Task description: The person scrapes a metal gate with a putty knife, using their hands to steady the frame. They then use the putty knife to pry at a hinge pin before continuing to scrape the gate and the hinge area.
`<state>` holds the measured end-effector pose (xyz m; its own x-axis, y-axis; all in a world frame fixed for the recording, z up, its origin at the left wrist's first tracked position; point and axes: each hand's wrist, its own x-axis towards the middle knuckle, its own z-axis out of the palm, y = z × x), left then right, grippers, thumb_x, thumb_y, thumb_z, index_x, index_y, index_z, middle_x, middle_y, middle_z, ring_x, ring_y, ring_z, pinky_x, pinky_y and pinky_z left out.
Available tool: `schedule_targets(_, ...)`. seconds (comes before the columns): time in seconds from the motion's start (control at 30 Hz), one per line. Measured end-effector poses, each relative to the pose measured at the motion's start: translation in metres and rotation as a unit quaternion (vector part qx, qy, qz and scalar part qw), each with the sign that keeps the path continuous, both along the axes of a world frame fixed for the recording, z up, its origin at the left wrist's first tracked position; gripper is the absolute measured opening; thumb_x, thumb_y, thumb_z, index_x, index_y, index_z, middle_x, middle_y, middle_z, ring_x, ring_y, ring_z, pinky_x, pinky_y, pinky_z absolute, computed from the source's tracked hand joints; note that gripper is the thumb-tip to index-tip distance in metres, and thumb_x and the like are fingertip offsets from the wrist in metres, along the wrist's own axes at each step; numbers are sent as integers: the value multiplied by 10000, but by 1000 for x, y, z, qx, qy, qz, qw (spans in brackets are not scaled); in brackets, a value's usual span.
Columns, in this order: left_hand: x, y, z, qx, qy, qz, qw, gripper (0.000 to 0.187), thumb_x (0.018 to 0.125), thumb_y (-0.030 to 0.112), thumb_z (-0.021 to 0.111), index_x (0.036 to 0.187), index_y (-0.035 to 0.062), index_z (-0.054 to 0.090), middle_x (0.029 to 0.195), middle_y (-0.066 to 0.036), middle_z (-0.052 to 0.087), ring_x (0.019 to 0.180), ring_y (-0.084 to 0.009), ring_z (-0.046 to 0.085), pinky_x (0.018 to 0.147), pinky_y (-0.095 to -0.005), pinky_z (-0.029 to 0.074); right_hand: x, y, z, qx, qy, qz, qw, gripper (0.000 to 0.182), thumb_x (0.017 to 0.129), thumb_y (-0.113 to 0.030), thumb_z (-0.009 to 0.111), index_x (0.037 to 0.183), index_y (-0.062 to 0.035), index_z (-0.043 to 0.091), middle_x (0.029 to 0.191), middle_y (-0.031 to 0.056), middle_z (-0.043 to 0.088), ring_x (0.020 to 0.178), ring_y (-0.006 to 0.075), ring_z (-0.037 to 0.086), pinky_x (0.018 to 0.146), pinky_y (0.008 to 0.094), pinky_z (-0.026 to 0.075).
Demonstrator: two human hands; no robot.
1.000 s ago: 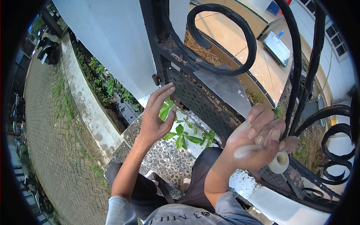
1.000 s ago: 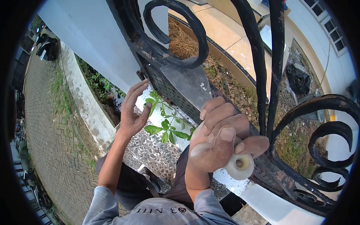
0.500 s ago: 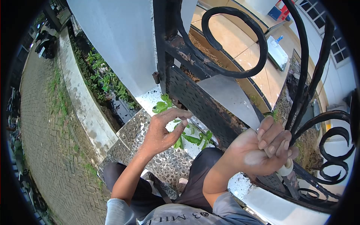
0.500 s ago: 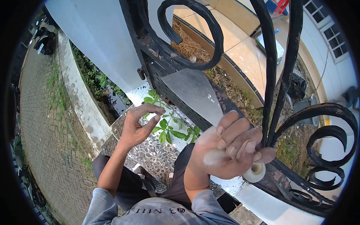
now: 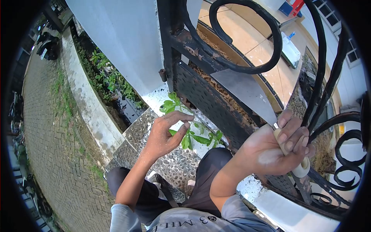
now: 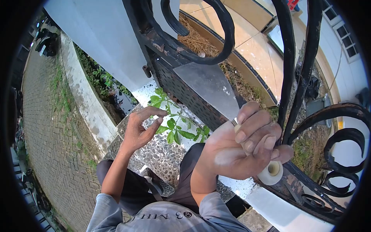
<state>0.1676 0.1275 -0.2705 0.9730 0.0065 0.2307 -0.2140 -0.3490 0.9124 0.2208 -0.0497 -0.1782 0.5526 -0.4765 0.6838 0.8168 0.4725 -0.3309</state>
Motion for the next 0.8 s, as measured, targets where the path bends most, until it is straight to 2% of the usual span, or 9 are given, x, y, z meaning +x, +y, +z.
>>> schedule_targets(0.1, -1, -1, 1, -5, 5, -2, 1000, 154, 848, 78, 609, 968, 4, 672, 937, -129, 689, 868, -243, 667, 783, -348, 502, 6, 7, -3, -58, 27, -20, 998, 178, 914, -61, 457, 808, -183, 382, 606, -23, 390, 559, 116, 427, 652, 332, 360)
schedule_targets(0.2, -3, -1, 5, 5, 8, 0, 1000, 162, 846, 74, 608, 977, -1, 669, 938, -140, 688, 868, -253, 671, 778, -350, 508, 5, 10, -3, -46, 49, -50, 996, 180, 918, -70, 453, 809, -186, 368, 613, -19, 371, 549, 120, 406, 644, 325, 357)
schedule_targets(0.27, -3, 2, 7, 18, -16, -10, 1000, 178, 845, 69, 605, 997, -3, 665, 942, -159, 684, 869, -274, 677, 765, -353, 519, -21, -5, 9, -33, 20, -13, 999, 183, 921, -72, 447, 813, -189, 356, 610, -21, 350, 539, 121, 387, 632, 327, 356)
schedule_targets(0.37, -8, 0, 13, -40, -17, -37, 998, 211, 856, 87, 611, 1039, -13, 648, 949, -150, 685, 878, -239, 672, 789, -340, 515, -27, 2, 14, -51, 11, -8, 999, 185, 918, -64, 449, 834, -194, 348, 607, -24, 331, 524, 119, 362, 610, 327, 351)
schedule_targets(0.47, -12, -15, 16, -230, 80, -80, 967, 249, 881, 104, 610, 1084, -40, 615, 961, -142, 663, 925, -202, 636, 844, -347, 483, -18, 16, 4, -75, 21, 23, 997, 206, 893, -39, 484, 879, -202, 359, 605, -30, 330, 504, 108, 344, 584, 323, 347)
schedule_targets(0.6, -4, -24, 28, -319, 95, -99, 938, 372, 880, 138, 627, 1177, -67, 533, 973, -145, 641, 909, -191, 618, 846, -346, 477, -11, 13, -3, -51, 12, 75, 996, 218, 888, -37, 499, 888, -211, 366, 606, -32, 343, 492, 95, 334, 580, 325, 359)
schedule_targets(0.63, 0, -25, 32, -327, 84, -98, 936, 402, 913, 240, 595, 1194, -41, 532, 1011, -158, 645, 940, -206, 628, 873, -341, 480, -10, 16, -3, -42, 21, 77, 996, 214, 890, -42, 498, 888, -211, 367, 606, -32, 344, 492, 94, 333, 580, 324, 360)
schedule_targets(0.73, 16, -27, 37, -420, 38, -85, 903, 424, 952, 348, 512, 1102, -47, 548, 996, -161, 642, 900, -205, 634, 841, -337, 489, -6, 23, -6, -25, 32, 69, 997, 202, 893, -50, 492, 888, -209, 368, 607, -33, 344, 492, 92, 330, 580, 322, 360)
schedule_targets(0.8, 28, -30, 45, -412, 37, -37, 910, 476, 969, 421, 438, 1004, -40, 554, 969, -165, 636, 846, -213, 636, 804, -343, 491, -5, 24, -7, -22, 27, 68, 997, 200, 892, -49, 487, 889, -209, 366, 608, -34, 343, 492, 92, 328, 580, 321, 360)
